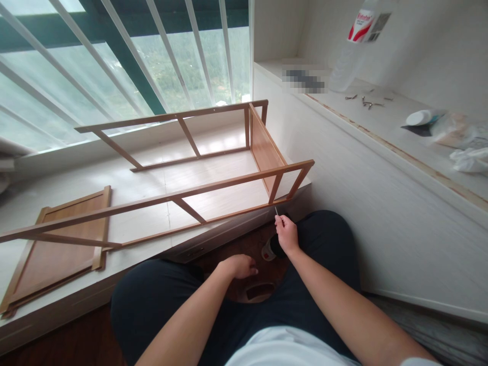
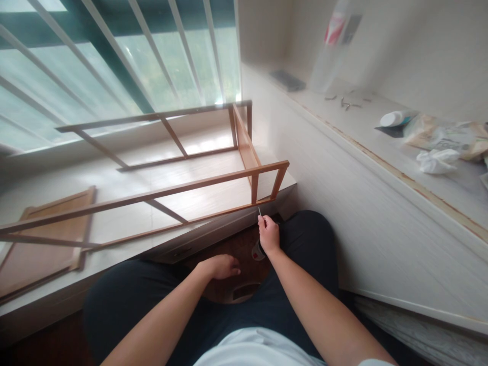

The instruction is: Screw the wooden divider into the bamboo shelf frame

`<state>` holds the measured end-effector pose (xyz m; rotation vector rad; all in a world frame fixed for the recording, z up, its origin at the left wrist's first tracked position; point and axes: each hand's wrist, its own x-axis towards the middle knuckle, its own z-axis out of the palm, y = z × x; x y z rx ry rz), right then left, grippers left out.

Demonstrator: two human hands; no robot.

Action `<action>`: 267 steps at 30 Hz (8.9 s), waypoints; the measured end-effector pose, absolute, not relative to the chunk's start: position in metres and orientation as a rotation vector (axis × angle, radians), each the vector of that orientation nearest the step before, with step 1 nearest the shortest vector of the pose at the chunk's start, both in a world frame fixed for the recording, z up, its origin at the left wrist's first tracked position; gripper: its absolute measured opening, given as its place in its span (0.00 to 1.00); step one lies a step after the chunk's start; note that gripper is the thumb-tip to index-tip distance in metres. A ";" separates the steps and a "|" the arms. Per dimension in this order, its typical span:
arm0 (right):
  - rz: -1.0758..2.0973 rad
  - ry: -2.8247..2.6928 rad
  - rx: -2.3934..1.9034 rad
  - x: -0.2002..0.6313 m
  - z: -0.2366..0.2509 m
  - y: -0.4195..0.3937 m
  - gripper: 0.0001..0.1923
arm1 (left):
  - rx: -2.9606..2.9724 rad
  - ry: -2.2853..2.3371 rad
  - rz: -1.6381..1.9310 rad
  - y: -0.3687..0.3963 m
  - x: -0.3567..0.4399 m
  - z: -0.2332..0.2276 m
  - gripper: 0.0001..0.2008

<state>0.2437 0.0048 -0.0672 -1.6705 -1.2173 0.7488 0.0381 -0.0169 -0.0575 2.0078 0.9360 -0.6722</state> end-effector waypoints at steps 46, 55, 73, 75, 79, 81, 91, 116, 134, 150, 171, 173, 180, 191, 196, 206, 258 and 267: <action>1.211 -0.782 -1.436 0.244 -0.064 0.012 0.21 | 1.994 0.925 -0.682 -0.016 0.039 -0.059 0.22; 1.929 -0.081 -0.668 0.255 -0.053 0.016 0.14 | 2.003 0.921 -0.684 -0.016 0.040 -0.059 0.22; 1.933 -0.210 -0.741 0.253 -0.051 0.012 0.17 | 1.983 0.939 -0.677 -0.016 0.040 -0.053 0.21; 1.907 -0.262 -0.806 0.252 -0.049 0.011 0.18 | 1.988 0.935 -0.680 -0.016 0.040 -0.053 0.21; 1.879 -0.328 -0.872 0.248 -0.048 0.009 0.18 | 1.987 0.948 -0.681 -0.016 0.039 -0.056 0.21; 1.841 -0.351 -0.906 0.246 -0.049 0.008 0.18 | 1.992 0.943 -0.681 -0.016 0.039 -0.057 0.21; 0.958 -0.972 -1.543 0.245 -0.065 0.011 0.23 | 2.014 0.910 -0.682 -0.016 0.038 -0.059 0.22; 0.602 -1.373 -1.777 0.248 -0.059 0.009 0.25 | 1.995 0.934 -0.666 -0.017 0.038 -0.061 0.21; 1.281 -0.740 -1.340 0.240 -0.066 0.014 0.20 | 1.998 0.916 -0.668 -0.016 0.038 -0.059 0.22; 1.995 0.061 -0.418 0.249 -0.055 0.013 0.17 | 2.004 0.925 -0.671 -0.017 0.040 -0.060 0.21; 1.990 0.030 -0.443 0.243 -0.058 0.009 0.18 | 2.013 0.923 -0.679 -0.017 0.038 -0.060 0.22; 1.989 0.023 -0.446 0.243 -0.058 0.009 0.17 | 2.012 0.925 -0.679 -0.017 0.038 -0.060 0.22; 1.988 0.008 -0.462 0.241 -0.059 0.008 0.16 | 1.994 0.935 -0.690 -0.016 0.039 -0.060 0.21; 1.981 0.038 -0.462 0.241 -0.057 0.007 0.15 | 1.997 0.947 -0.672 -0.017 0.038 -0.059 0.21; 1.961 -0.006 -0.501 0.241 -0.056 0.007 0.16 | 1.998 0.929 -0.686 -0.017 0.038 -0.059 0.21; 1.959 -0.017 -0.525 0.240 -0.054 0.005 0.16 | 2.002 0.931 -0.692 -0.017 0.038 -0.060 0.22; 0.461 -1.301 -1.804 0.238 -0.068 0.003 0.18 | 1.998 0.940 -0.681 -0.017 0.037 -0.061 0.23; 0.296 -1.562 -2.061 0.239 -0.066 0.003 0.19 | 1.992 0.946 -0.667 -0.018 0.037 -0.062 0.22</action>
